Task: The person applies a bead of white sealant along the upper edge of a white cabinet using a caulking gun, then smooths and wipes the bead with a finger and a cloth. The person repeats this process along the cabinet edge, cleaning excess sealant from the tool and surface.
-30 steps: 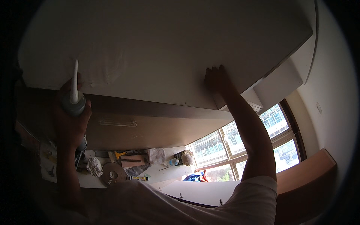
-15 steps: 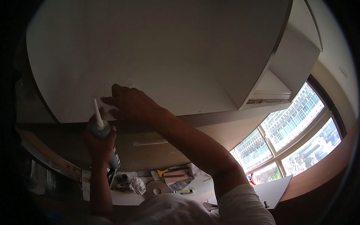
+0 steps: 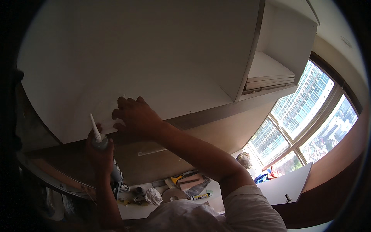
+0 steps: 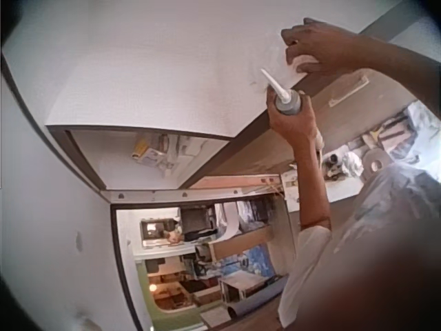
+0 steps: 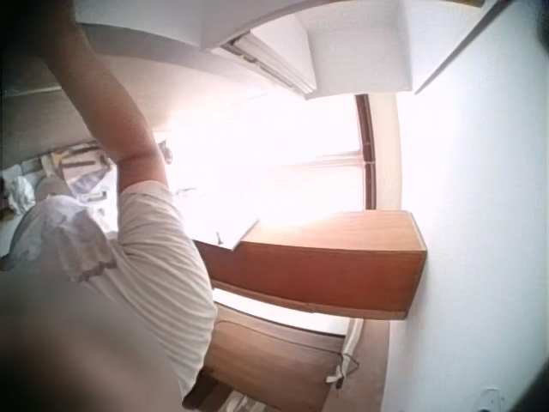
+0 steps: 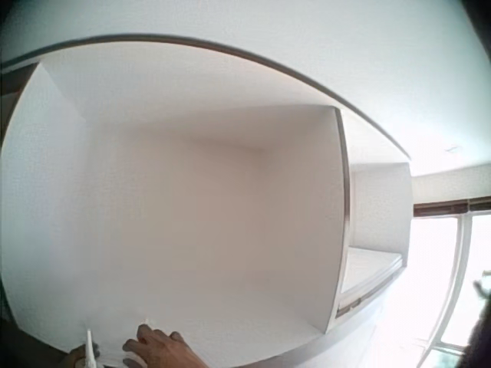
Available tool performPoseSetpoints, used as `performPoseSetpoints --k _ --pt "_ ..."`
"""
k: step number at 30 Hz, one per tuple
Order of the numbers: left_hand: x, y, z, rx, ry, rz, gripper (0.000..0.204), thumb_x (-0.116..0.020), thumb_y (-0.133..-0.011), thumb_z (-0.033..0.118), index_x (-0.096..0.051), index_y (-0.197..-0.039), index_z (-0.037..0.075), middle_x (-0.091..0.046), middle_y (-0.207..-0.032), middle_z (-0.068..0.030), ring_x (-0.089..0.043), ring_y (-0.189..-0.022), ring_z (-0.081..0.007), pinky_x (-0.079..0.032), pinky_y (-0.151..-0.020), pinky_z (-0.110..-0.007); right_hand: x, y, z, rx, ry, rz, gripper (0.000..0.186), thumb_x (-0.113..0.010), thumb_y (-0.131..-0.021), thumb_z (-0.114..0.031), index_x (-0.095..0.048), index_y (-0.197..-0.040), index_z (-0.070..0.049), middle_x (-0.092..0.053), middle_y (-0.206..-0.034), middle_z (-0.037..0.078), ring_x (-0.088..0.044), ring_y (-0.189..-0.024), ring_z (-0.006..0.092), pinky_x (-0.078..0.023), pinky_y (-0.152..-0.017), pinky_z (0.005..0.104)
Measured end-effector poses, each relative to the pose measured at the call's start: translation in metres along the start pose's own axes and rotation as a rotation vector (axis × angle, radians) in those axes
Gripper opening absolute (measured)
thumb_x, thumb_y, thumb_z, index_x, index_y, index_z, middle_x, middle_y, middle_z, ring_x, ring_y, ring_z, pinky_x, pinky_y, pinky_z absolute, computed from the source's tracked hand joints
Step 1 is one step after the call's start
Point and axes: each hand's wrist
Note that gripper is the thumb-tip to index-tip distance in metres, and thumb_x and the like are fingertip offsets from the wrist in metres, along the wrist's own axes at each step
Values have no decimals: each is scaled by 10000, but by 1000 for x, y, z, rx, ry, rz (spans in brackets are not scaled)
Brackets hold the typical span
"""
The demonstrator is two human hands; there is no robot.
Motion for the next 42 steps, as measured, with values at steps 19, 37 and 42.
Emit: performPoseSetpoints --k 19,37,42 --pt "-33 16 120 -121 805 -188 429 -710 -838 152 -567 -1213 0 -706 -1081 -207 -685 -703 -191 -599 -664 -321 -81 264 -33 -405 -1284 -545 556 -748 -981 -340 -591 -1430 -52 -639 -1383 147 -619 -1243 230 -505 -1044 386" --pt "-127 36 150 171 1332 -452 256 -672 -920 133 -525 -1124 85 -632 -872 -98 -686 -778 -238 -577 -751 -420 -97 295 -62 -289 -2231 470 336 -687 -952 -367 -491 -832 -122 -458 -742 41 -494 -757 250 -458 -873 506" --pt "-123 39 140 161 1355 -465 267 -664 -929 131 -508 -1141 91 -635 -878 -100 -686 -790 -238 -575 -771 -421 -96 298 -61 -317 -2240 467 368 -635 -967 -389 -466 -782 -118 -415 -697 39 -467 -709 260 -441 -814 508"
Point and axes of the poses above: each hand's wrist, its own y-axis away from the middle knuckle, its own x-axis out of the back of the hand, z = x × y
